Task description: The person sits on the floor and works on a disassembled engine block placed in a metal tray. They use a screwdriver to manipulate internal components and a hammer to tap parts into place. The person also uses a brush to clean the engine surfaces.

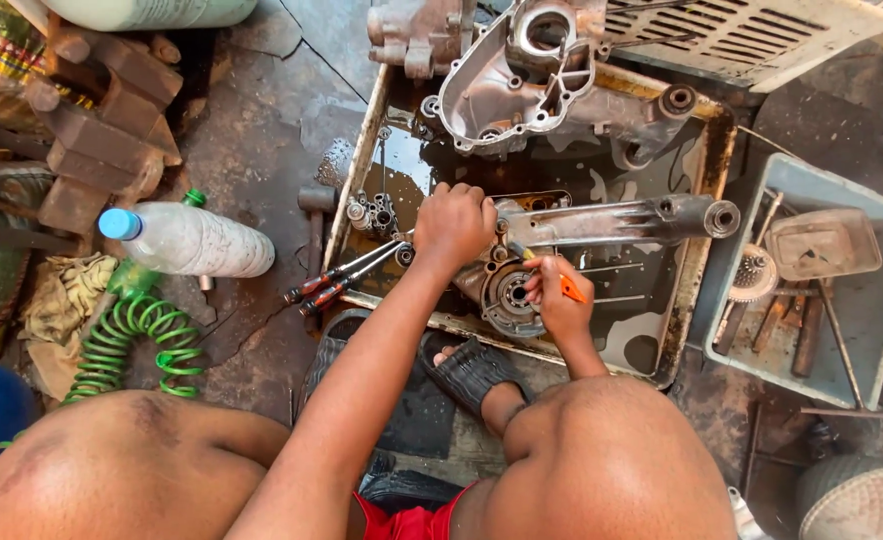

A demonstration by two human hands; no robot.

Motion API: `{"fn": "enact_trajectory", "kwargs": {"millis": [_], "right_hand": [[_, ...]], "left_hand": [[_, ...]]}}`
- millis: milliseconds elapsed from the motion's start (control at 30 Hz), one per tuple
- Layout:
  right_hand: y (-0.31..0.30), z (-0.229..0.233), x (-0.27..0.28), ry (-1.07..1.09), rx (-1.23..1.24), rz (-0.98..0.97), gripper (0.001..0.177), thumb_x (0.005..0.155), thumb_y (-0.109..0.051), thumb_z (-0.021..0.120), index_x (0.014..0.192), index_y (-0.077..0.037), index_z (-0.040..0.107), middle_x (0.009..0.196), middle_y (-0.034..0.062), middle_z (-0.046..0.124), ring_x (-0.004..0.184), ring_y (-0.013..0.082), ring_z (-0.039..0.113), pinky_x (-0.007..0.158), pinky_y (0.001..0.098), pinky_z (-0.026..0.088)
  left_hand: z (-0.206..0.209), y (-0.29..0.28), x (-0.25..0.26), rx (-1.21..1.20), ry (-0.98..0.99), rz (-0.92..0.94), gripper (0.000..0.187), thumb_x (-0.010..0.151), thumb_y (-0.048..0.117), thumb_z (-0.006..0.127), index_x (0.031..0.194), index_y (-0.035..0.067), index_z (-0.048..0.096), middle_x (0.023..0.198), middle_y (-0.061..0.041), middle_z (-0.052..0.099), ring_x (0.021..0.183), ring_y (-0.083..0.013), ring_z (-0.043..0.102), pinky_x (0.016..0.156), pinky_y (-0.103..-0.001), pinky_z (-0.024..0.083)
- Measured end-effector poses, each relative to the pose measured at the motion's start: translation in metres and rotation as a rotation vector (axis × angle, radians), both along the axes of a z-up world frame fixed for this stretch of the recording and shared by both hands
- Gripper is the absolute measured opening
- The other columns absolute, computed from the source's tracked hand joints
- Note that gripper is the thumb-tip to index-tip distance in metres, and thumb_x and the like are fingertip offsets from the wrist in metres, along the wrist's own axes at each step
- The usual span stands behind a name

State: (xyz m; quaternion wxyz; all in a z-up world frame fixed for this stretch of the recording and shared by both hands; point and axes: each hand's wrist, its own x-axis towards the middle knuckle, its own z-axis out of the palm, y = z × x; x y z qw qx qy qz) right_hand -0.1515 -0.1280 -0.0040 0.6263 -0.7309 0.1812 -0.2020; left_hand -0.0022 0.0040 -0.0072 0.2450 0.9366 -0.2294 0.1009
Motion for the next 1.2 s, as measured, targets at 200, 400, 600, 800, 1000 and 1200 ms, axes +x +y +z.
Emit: {"fn": "enact_trajectory", "kwargs": {"millis": [200, 400, 600, 800, 1000, 1200], "right_hand": [[-0.022, -0.013, -0.005, -0.019, -0.299, 0.137, 0.026, 0.105, -0.016, 0.061, 0.089, -0.010, 0.079, 0.056, 0.0089, 0.065, 0.046, 0.0198, 0.064, 0.048, 0.0316, 0.052], [-0.016, -0.011, -0.015, 0.099, -0.049, 0.249, 0.031, 0.103, -0.018, 0.056, 0.080, -0.010, 0.076, 0.048, 0.0062, 0.059, 0.038, 0.0147, 0.056, 0.045, 0.0268, 0.048], [0.003, -0.004, -0.007, -0.075, -0.511, 0.393, 0.020, 0.102, -0.017, 0.061, 0.089, -0.016, 0.076, 0.064, 0.0063, 0.069, 0.060, 0.0314, 0.068, 0.060, 0.0365, 0.055], [0.017, -0.031, -0.009, -0.202, -0.731, 0.577, 0.018, 0.101, -0.021, 0.058, 0.088, -0.014, 0.069, 0.072, 0.0092, 0.067, 0.067, 0.0348, 0.069, 0.057, 0.0425, 0.056], [0.025, -0.048, -0.016, -0.275, -1.014, 0.598, 0.018, 0.097, -0.021, 0.062, 0.080, -0.015, 0.065, 0.068, 0.0038, 0.062, 0.062, 0.0273, 0.068, 0.053, 0.0379, 0.055], [0.019, -0.056, -0.023, -0.317, -1.219, 0.441, 0.019, 0.096, -0.022, 0.063, 0.077, -0.021, 0.060, 0.064, -0.0007, 0.054, 0.057, 0.0220, 0.063, 0.051, 0.0330, 0.052]], "left_hand": [[-0.002, -0.002, 0.002, -0.019, -0.045, 0.021, 0.030, 0.088, 0.036, 0.057, 0.081, 0.013, 0.075, 0.079, -0.008, 0.068, 0.077, -0.0294, 0.065, 0.063, -0.045, 0.057], [-0.001, -0.002, 0.001, -0.022, -0.031, 0.017, 0.030, 0.088, 0.036, 0.057, 0.082, 0.013, 0.076, 0.081, -0.007, 0.070, 0.077, -0.0287, 0.066, 0.063, -0.044, 0.058], [0.003, -0.003, 0.002, 0.005, 0.024, 0.014, 0.033, 0.090, 0.036, 0.054, 0.084, 0.013, 0.078, 0.084, -0.008, 0.071, 0.079, -0.0287, 0.066, 0.065, -0.045, 0.058], [0.000, -0.006, 0.006, -0.008, 0.024, 0.007, 0.036, 0.091, 0.036, 0.052, 0.085, 0.012, 0.077, 0.087, -0.010, 0.072, 0.083, -0.0319, 0.065, 0.067, -0.048, 0.057], [-0.020, -0.013, 0.007, -0.018, -0.040, 0.014, 0.033, 0.089, 0.036, 0.054, 0.085, 0.012, 0.077, 0.086, -0.012, 0.069, 0.085, -0.0347, 0.064, 0.067, -0.050, 0.057], [-0.017, -0.012, 0.001, 0.016, 0.032, -0.017, 0.035, 0.088, 0.037, 0.054, 0.087, 0.011, 0.078, 0.088, -0.011, 0.070, 0.087, -0.0342, 0.064, 0.069, -0.051, 0.057]]}}
